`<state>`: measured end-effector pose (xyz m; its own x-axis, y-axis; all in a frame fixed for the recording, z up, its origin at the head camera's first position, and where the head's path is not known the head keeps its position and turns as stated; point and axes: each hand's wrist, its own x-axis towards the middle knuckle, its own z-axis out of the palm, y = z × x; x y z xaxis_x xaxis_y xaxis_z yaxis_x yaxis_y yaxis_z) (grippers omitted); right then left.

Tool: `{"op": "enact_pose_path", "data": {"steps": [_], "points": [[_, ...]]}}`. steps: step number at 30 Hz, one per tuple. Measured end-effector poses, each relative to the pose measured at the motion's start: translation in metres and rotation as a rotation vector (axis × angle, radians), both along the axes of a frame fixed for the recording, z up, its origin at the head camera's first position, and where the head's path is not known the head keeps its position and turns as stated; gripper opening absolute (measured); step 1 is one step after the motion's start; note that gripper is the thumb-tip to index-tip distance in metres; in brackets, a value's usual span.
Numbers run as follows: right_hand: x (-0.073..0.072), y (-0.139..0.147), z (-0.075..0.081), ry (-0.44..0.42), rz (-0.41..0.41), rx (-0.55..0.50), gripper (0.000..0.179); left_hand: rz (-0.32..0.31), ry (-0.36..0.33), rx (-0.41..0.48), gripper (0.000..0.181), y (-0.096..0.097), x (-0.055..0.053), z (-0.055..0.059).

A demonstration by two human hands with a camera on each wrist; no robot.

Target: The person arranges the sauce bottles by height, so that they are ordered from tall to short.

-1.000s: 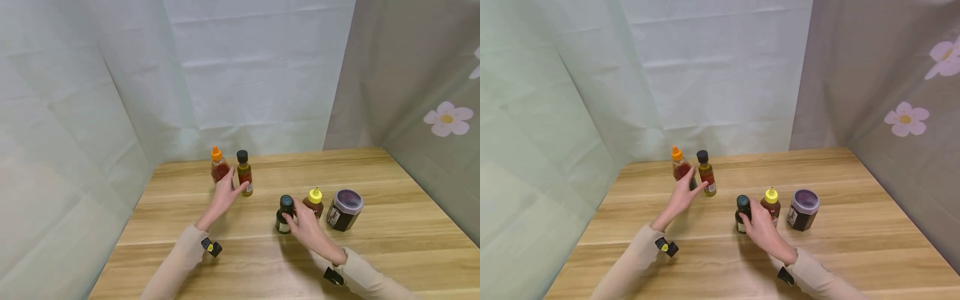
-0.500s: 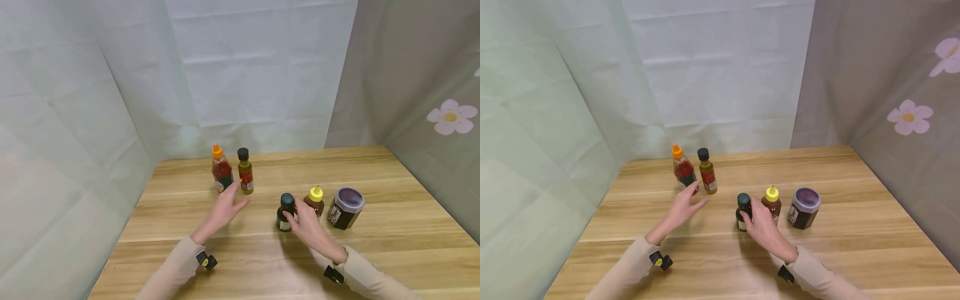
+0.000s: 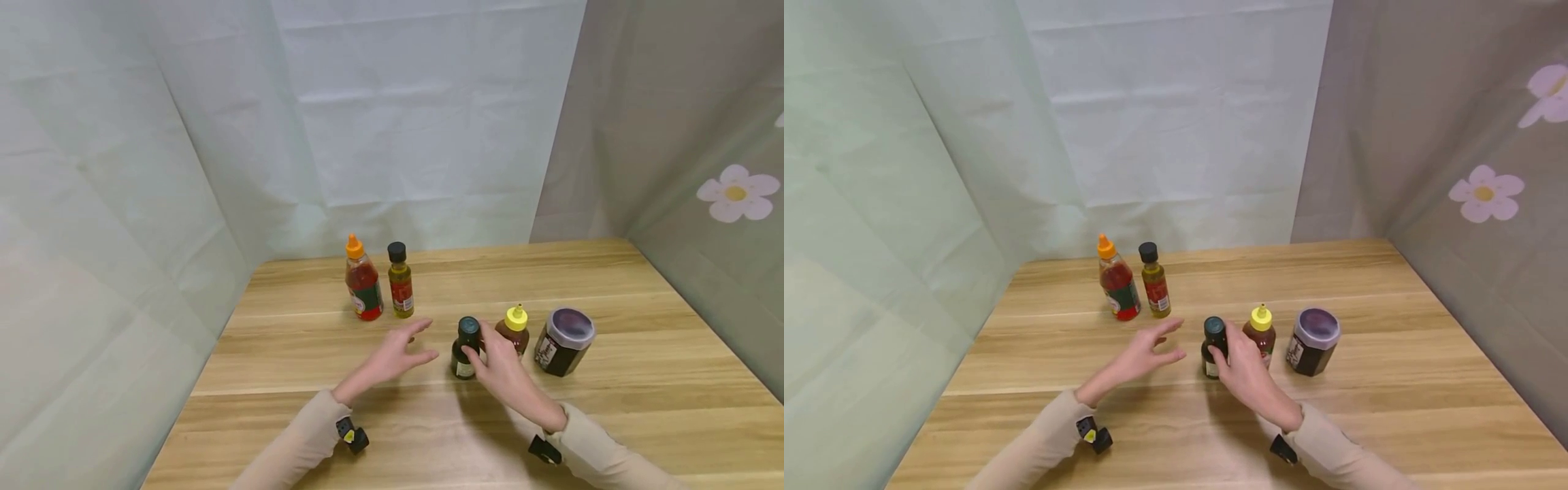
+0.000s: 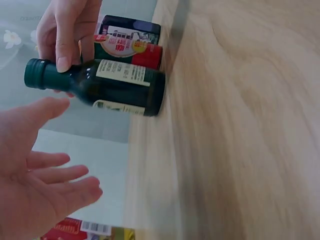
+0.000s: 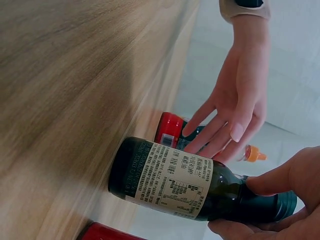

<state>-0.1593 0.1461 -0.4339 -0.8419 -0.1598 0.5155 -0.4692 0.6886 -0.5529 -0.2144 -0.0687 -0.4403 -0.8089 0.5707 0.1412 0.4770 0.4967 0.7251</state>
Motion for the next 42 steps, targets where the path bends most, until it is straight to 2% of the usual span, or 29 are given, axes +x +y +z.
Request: {"op": "enact_pose_path", "data": {"steps": [7, 10, 13, 20, 26, 29, 34, 40, 42], "points": [[0.0, 0.0, -0.002, 0.014, 0.002, -0.004, 0.036, -0.1, -0.121, 0.131, 0.063, 0.017, -0.001, -0.005], [-0.001, 0.001, -0.002, 0.015, 0.005, -0.003, 0.037, -0.122, -0.165, 0.166, 0.064, 0.025, 0.0, -0.006], [-0.001, 0.001, -0.001, 0.015, 0.008, 0.004, 0.036, -0.129, -0.158, 0.177, 0.063, 0.032, 0.0, -0.008], [0.0, 0.0, 0.0, 0.033, 0.013, 0.004, 0.035, -0.156, -0.069, 0.199, 0.057, 0.046, 0.001, -0.014], [0.0, 0.0, 0.0, 0.044, 0.009, 0.002, 0.036, -0.089, -0.064, 0.255, 0.048, 0.053, 0.004, -0.016], [0.0, 0.0, -0.001, 0.044, 0.01, -0.002, 0.036, -0.053, -0.055, 0.251, 0.048, 0.054, 0.005, -0.016], [0.0, 0.0, 0.0, 0.027, 0.014, -0.007, 0.037, -0.031, -0.059, 0.236, 0.05, 0.056, 0.006, -0.016], [0.002, 0.003, 0.005, -0.07, 0.046, -0.086, 0.055, -0.03, -0.051, 0.235, 0.046, 0.058, 0.008, -0.016], [0.004, 0.005, 0.008, -0.072, 0.062, -0.128, 0.061, -0.026, -0.046, 0.229, 0.046, 0.058, 0.009, -0.015]]}}
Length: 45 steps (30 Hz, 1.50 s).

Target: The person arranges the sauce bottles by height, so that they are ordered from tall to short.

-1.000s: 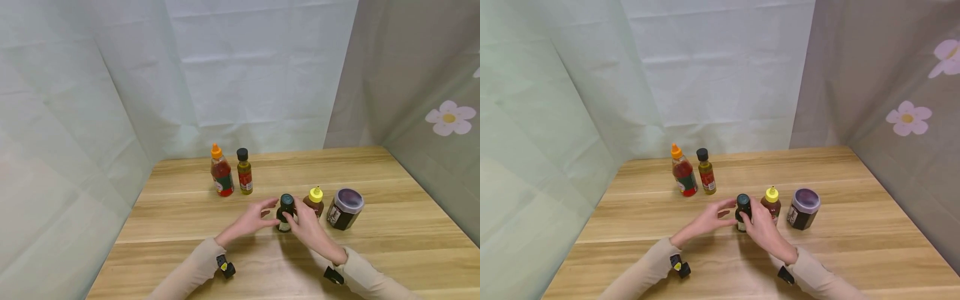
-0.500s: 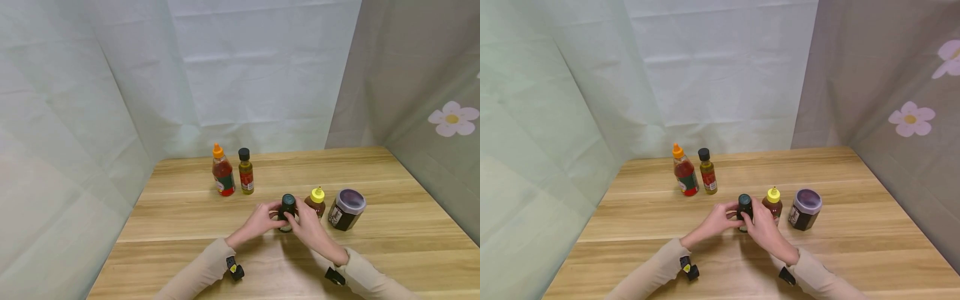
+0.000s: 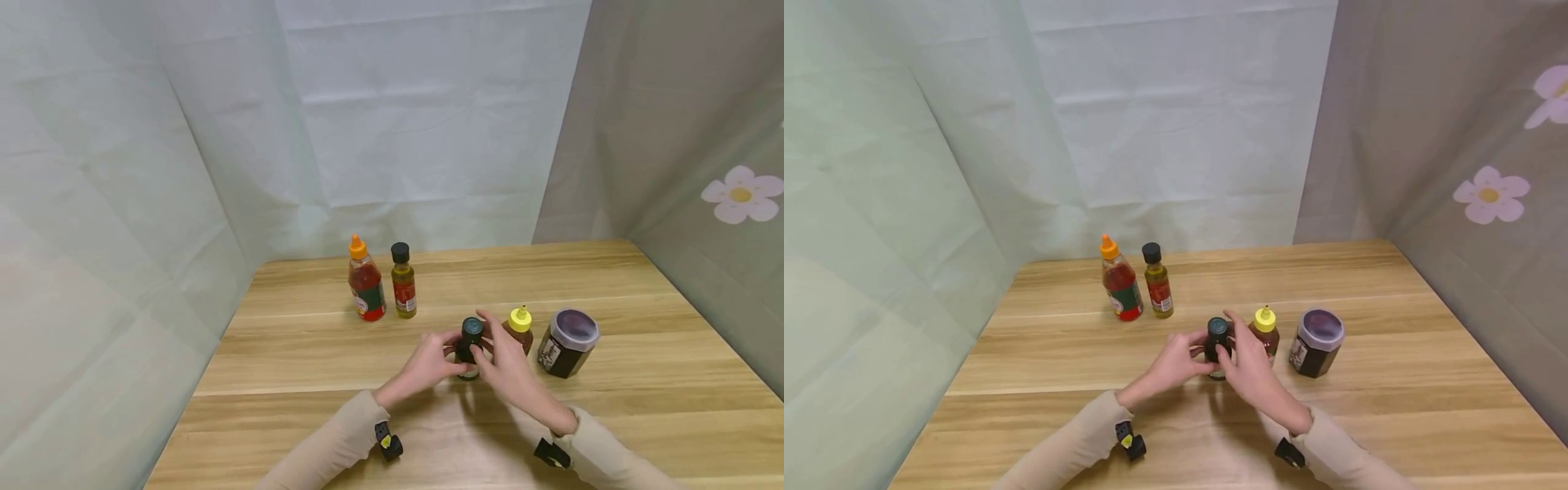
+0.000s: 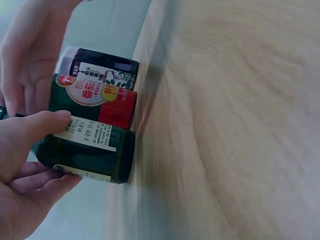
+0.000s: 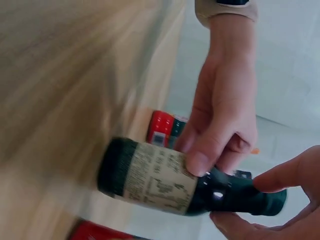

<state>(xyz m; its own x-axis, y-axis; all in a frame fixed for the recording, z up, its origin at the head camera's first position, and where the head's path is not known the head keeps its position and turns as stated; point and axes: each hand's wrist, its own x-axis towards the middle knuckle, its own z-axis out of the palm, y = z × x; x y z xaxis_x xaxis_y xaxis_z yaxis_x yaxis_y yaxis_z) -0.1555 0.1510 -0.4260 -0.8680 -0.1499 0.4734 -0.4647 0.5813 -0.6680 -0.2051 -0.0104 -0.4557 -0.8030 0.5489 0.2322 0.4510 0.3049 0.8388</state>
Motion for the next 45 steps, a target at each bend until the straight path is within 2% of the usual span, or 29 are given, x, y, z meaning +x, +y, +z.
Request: {"op": "enact_pose_path", "data": {"steps": [4, 13, 21, 27, 29, 33, 41, 45], "points": [[0.003, 0.005, 0.008, 0.064, 0.007, -0.029, 0.064, 0.013, 0.01, -0.015, 0.046, 0.0, 0.001, -0.001], [0.009, 0.02, 0.018, 0.26, -0.045, -0.042, 0.061, 0.024, 0.005, -0.014, 0.047, 0.0, 0.001, -0.004], [0.007, 0.032, 0.022, 0.454, -0.035, -0.203, 0.054, 0.034, 0.015, -0.022, 0.048, 0.0, 0.001, -0.004], [0.004, 0.037, 0.021, 0.52, -0.095, -0.269, 0.049, 0.034, 0.018, -0.028, 0.049, 0.0, 0.0, -0.005], [0.003, 0.038, 0.019, 0.518, -0.119, -0.259, 0.049, 0.031, 0.019, -0.029, 0.049, 0.0, 0.0, -0.006], [0.002, 0.04, 0.016, 0.449, -0.164, -0.207, 0.053, 0.029, 0.014, -0.021, 0.05, -0.001, -0.001, -0.007], [0.004, 0.044, 0.005, 0.184, -0.205, -0.042, 0.059, 0.031, 0.027, -0.029, 0.05, -0.001, 0.0, -0.006], [0.004, 0.046, 0.001, 0.11, -0.215, 0.022, 0.06, 0.029, 0.028, -0.028, 0.049, -0.001, 0.001, -0.006]]}}
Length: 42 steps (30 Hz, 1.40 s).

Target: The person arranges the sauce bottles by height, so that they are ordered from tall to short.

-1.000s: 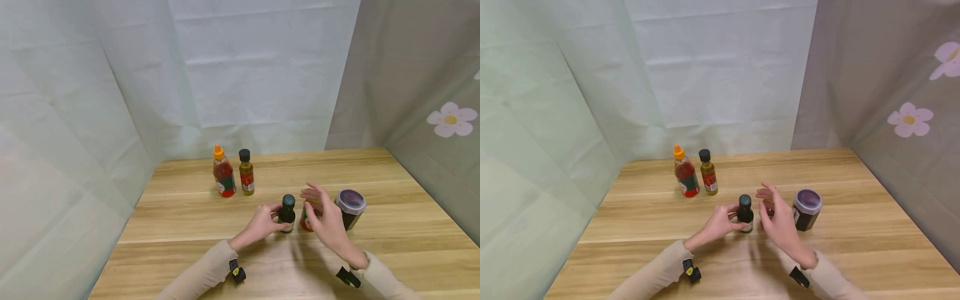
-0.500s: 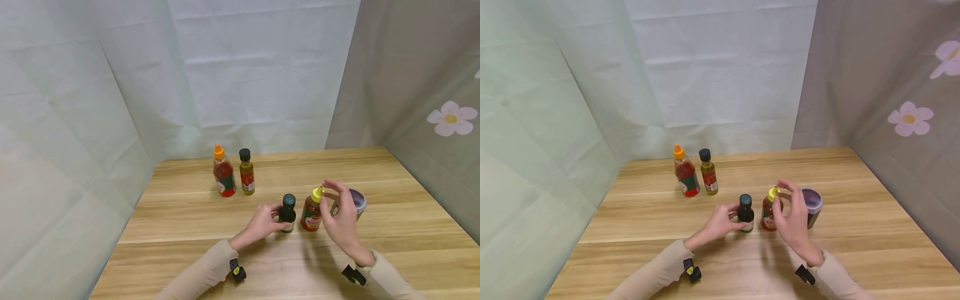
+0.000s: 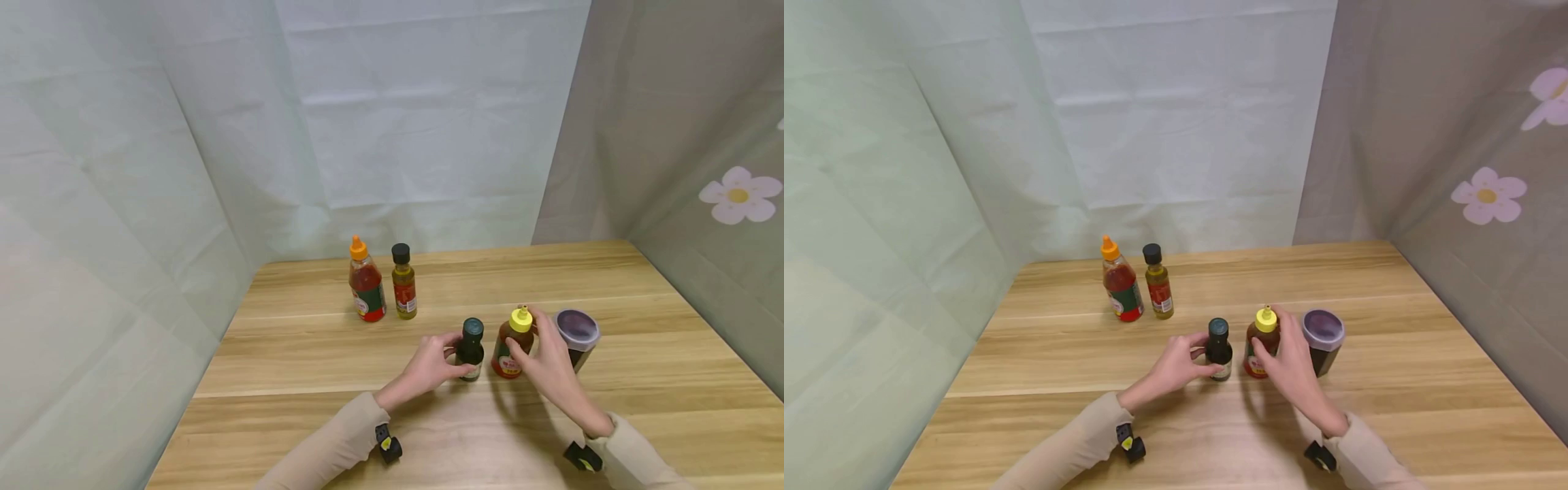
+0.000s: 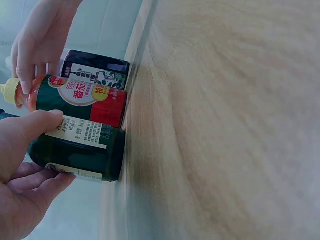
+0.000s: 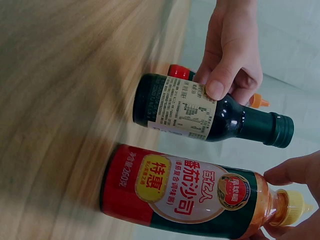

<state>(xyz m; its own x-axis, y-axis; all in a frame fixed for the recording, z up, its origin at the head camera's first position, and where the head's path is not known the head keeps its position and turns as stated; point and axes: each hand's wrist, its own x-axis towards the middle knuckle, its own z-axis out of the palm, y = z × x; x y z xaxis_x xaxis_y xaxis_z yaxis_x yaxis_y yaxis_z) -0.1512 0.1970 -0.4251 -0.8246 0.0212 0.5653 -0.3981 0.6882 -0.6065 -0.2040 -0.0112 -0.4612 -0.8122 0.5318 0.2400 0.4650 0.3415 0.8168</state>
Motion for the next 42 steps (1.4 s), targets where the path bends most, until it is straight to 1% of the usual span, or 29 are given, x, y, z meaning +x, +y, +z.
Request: {"op": "enact_pose_path", "data": {"steps": [6, 10, 13, 17, 23, 29, 38, 42], "points": [[0.0, 0.001, 0.0, -0.066, -0.003, 0.032, 0.058, 0.001, -0.005, 0.007, 0.048, 0.0, 0.001, 0.001], [0.0, 0.001, 0.002, -0.131, -0.005, 0.058, 0.053, 0.004, -0.012, 0.007, 0.049, 0.0, 0.0, 0.001], [-0.002, 0.003, 0.002, -0.161, -0.022, 0.083, 0.048, 0.007, -0.017, 0.004, 0.049, 0.0, 0.0, 0.001], [-0.004, 0.004, 0.001, -0.159, -0.047, 0.09, 0.046, 0.013, -0.022, -0.004, 0.05, 0.0, 0.001, 0.001], [-0.007, 0.003, 0.001, -0.144, -0.042, 0.067, 0.043, 0.015, -0.016, -0.008, 0.051, 0.0, 0.001, -0.001], [-0.014, 0.0, 0.008, -0.122, -0.045, 0.069, 0.041, 0.02, -0.01, -0.012, 0.051, 0.0, 0.002, 0.0], [-0.027, -0.003, 0.016, -0.191, -0.001, 0.019, 0.041, 0.009, -0.018, -0.01, 0.051, 0.0, 0.002, 0.001], [-0.033, -0.005, 0.018, -0.197, 0.018, 0.007, 0.042, 0.009, -0.021, -0.011, 0.051, 0.0, 0.002, 0.001]]}}
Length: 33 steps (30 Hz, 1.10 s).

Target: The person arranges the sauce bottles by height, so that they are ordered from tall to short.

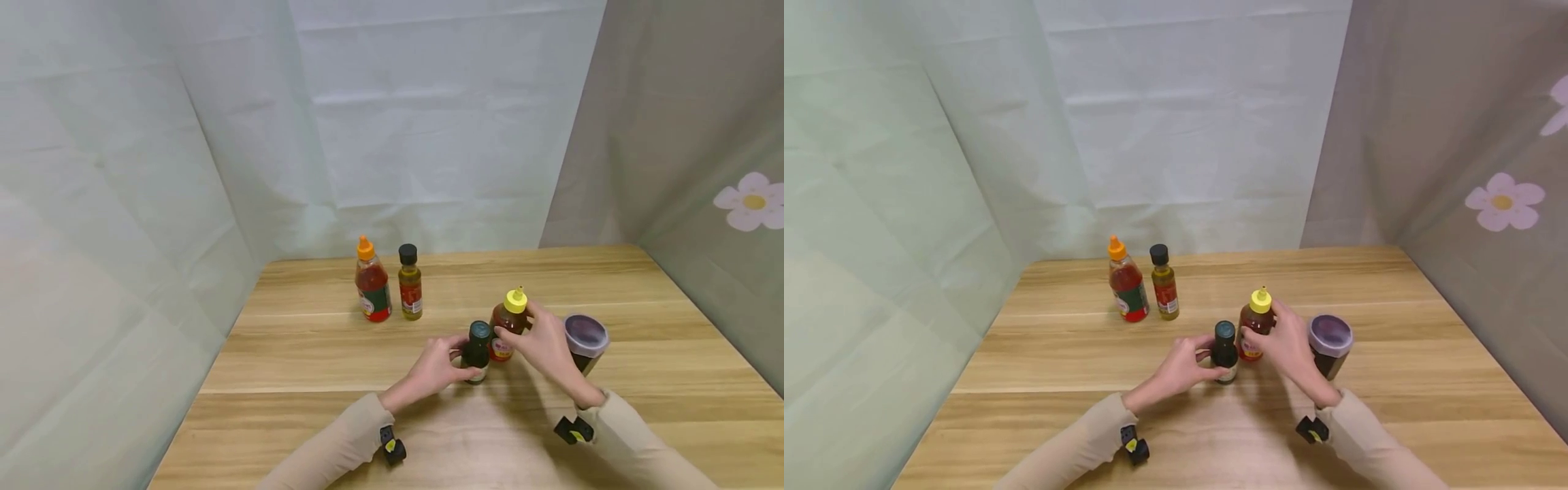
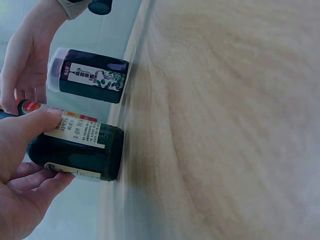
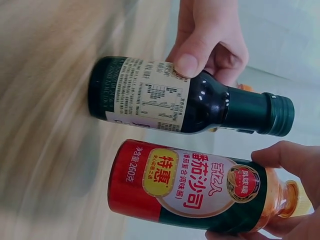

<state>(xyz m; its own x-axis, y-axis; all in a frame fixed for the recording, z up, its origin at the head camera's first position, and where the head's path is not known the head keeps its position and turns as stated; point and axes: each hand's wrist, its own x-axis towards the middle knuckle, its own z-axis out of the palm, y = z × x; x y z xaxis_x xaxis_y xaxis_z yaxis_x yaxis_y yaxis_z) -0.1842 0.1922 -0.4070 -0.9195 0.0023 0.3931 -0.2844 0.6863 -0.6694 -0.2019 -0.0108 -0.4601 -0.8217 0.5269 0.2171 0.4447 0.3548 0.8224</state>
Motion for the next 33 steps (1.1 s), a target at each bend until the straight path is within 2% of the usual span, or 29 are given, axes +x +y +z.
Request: {"op": "enact_pose_path", "data": {"steps": [7, 24, 33], "points": [[-0.008, -0.005, 0.001, 0.021, 0.027, -0.016, 0.04, 0.0, 0.009, -0.016, 0.051, -0.001, 0.0, 0.001], [-0.026, -0.014, 0.003, -0.051, 0.1, -0.074, 0.044, 0.001, 0.039, -0.04, 0.05, -0.001, 0.001, 0.0], [-0.033, -0.018, 0.004, -0.076, 0.114, -0.089, 0.047, 0.004, 0.018, -0.018, 0.05, 0.0, 0.0, -0.002]]}}
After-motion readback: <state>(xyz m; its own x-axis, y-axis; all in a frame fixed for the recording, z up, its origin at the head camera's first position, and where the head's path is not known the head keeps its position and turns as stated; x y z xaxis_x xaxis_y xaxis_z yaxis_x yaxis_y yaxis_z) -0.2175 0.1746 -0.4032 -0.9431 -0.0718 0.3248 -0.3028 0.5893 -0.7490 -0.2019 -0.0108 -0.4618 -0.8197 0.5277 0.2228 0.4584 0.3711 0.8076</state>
